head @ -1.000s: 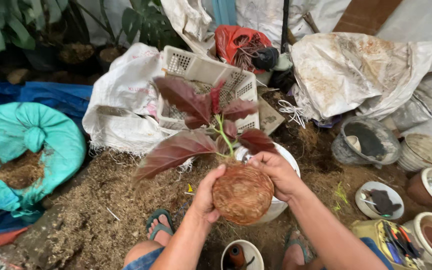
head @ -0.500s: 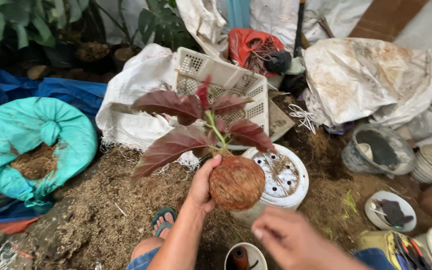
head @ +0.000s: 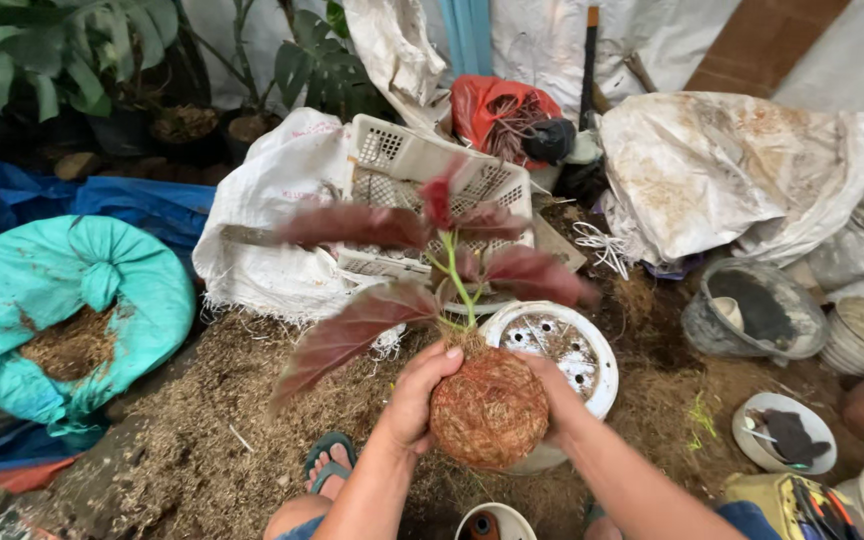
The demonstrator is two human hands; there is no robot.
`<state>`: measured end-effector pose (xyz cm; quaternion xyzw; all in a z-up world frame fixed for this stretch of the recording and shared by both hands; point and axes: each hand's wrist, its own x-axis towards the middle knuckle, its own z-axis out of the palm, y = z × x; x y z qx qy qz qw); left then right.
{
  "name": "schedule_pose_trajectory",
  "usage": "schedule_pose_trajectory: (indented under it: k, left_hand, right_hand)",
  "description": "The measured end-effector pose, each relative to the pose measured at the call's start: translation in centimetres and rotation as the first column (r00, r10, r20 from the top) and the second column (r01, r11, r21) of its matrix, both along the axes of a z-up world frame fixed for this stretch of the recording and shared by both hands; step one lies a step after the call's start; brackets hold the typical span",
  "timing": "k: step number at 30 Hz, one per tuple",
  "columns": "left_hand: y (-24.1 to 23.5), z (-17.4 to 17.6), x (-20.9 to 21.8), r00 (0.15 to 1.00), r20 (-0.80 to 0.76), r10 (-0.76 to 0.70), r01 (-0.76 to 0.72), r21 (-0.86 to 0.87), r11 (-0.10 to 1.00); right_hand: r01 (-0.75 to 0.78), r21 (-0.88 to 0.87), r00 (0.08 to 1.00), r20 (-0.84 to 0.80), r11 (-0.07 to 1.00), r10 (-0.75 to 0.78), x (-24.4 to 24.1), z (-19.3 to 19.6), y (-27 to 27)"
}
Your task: The person wraps a plant's root ball with coconut coir, securing it with string. They handle the plant, pull string from a spool, and tie it around the coir to hold it in place.
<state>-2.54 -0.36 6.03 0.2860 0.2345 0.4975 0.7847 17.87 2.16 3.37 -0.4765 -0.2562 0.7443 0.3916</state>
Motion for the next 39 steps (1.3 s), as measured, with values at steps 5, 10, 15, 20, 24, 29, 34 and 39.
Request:
schedule_pose_trajectory:
  k: [5, 10, 15, 20, 24, 29, 34, 39]
  left_hand:
    - [0.2, 0.4, 0.8, 0.999, 0.017, 0.04, -0.042, 0.076, 0.996]
    - [0.9, -0.2, 1.2, 0.981, -0.055, 0.184, -0.181, 0.06, 0.982]
    - [1.0, -0.5, 2.3, 0.902, -0.342, 0.262, -0.177, 0.261, 0.949]
    - [-0.8, -0.1, 5.1, 0.642, -0.727, 0.243, -0.031, 0.292, 0.956]
    - [-2.0, -0.9, 6.9, 0.632, -0.74, 0.229, 0.03, 0.318, 0.948]
    - [-1.9, -1.6, 7.8, 0.773, -0.615, 0.157, 0.028, 0.281, 0.959]
    - [-0.4, -2.1, 7.9, 0.592, -0.77, 0.237, 0.043, 0.324, 0.945]
    - [-1.2, -1.4, 9.0, 0.559, -0.793, 0.243, -0.002, 0.291, 0.957]
  right_hand:
    - [-0.054, -0.138, 0.971, 0.225, 0.989, 0.084, -0.9, -3.1, -4.7]
    - [-0.342, 0.221, 0.766, 0.628, 0.913, 0.135, 2.3, -5.2, -8.7]
    - [0.17, 0.254, 0.981, 0.048, 0.952, -0.188, 3.7, -2.5, -5.2]
    - [0.151, 0.047, 0.968, -0.209, 0.987, -0.139, 2.7, 0.5, -4.2]
    - [0.312, 0.136, 0.922, -0.281, 0.94, -0.265, 3.1, -1.2, -6.2]
    - [0.342, 0.093, 0.899, -0.321, 0.935, -0.297, 3.4, -3.1, -6.1]
    - [0.26, 0.394, 0.962, -0.023, 0.882, -0.273, 5.1, -1.8, -6.2]
    - [0.06, 0.719, 0.932, 0.208, 0.692, -0.297, 6.2, -2.5, -7.7]
